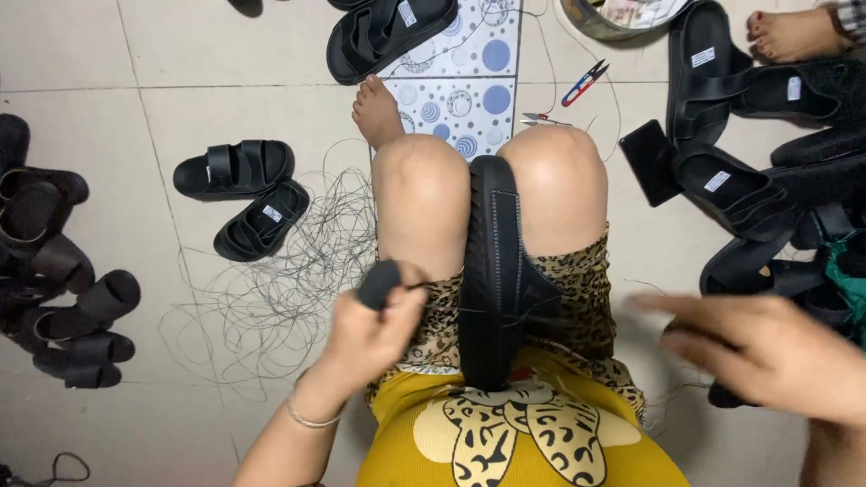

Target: Hand-sewing the upper strap of a black sandal to its sole using a needle and thick thread.

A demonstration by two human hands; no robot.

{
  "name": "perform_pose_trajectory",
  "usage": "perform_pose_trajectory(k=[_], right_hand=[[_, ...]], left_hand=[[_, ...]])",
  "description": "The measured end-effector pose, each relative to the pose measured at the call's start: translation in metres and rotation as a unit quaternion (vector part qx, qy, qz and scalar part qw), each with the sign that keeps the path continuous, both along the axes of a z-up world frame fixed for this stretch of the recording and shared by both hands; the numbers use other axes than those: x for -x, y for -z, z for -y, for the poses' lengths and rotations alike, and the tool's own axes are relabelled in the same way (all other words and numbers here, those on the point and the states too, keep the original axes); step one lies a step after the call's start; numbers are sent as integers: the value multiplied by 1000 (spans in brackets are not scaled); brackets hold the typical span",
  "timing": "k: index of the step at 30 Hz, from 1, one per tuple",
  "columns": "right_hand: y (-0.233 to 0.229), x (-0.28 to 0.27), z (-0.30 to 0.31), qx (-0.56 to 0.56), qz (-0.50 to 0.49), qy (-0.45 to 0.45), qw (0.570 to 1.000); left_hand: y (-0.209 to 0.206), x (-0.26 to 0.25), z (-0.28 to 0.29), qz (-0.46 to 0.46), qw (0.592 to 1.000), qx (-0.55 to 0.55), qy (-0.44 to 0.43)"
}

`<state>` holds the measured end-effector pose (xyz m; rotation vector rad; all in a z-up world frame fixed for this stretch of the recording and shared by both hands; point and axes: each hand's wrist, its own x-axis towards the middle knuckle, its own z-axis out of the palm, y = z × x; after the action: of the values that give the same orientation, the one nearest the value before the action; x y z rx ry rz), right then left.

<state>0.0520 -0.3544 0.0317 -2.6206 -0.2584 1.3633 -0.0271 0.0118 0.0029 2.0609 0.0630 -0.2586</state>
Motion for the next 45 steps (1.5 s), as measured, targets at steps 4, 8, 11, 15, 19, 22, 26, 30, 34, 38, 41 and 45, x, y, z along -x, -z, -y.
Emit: perform_pose_trajectory(k=[4, 8, 11, 15, 19, 22, 26, 30, 34, 38, 41, 45], right_hand=[[34, 25, -36, -345, -89, 150, 922], [31, 36, -66, -564, -140, 236, 779], [33, 35, -68, -621, -152, 120, 760], [-3, 24, -77, -469, 14, -99, 878], [26, 41, -93, -329, 303, -194, 873], [53, 35, -108, -250, 204, -127, 938], [176, 8, 20, 93, 582, -148, 794], [178, -10, 198, -78, 558, 199, 802], [116, -2, 128, -172, 466, 285, 820], [69, 36, -24, -391, 224, 220, 865], [53, 40, -42, -397, 71, 44, 914], [18, 51, -36, -200, 9, -5, 980]], left_hand=[[0, 3, -18, 8, 966, 195, -169], [-21, -12, -26, 48, 984, 11, -169], [-12, -1, -27, 91, 986, -59, -130], [-3, -3, -12, 63, 991, -9, -116], [5, 3, 2, 52, 993, 42, -94], [11, 10, 8, 28, 996, 58, -56], [23, 24, 0, -140, 990, -5, 14], [46, 43, -31, -225, 955, -167, 98], [41, 34, -42, -340, 883, 276, 167], [31, -7, -18, -202, 786, 579, 75], [6, -50, -2, -33, 948, 317, 1], [-9, -102, -14, 275, 958, -57, -51]])
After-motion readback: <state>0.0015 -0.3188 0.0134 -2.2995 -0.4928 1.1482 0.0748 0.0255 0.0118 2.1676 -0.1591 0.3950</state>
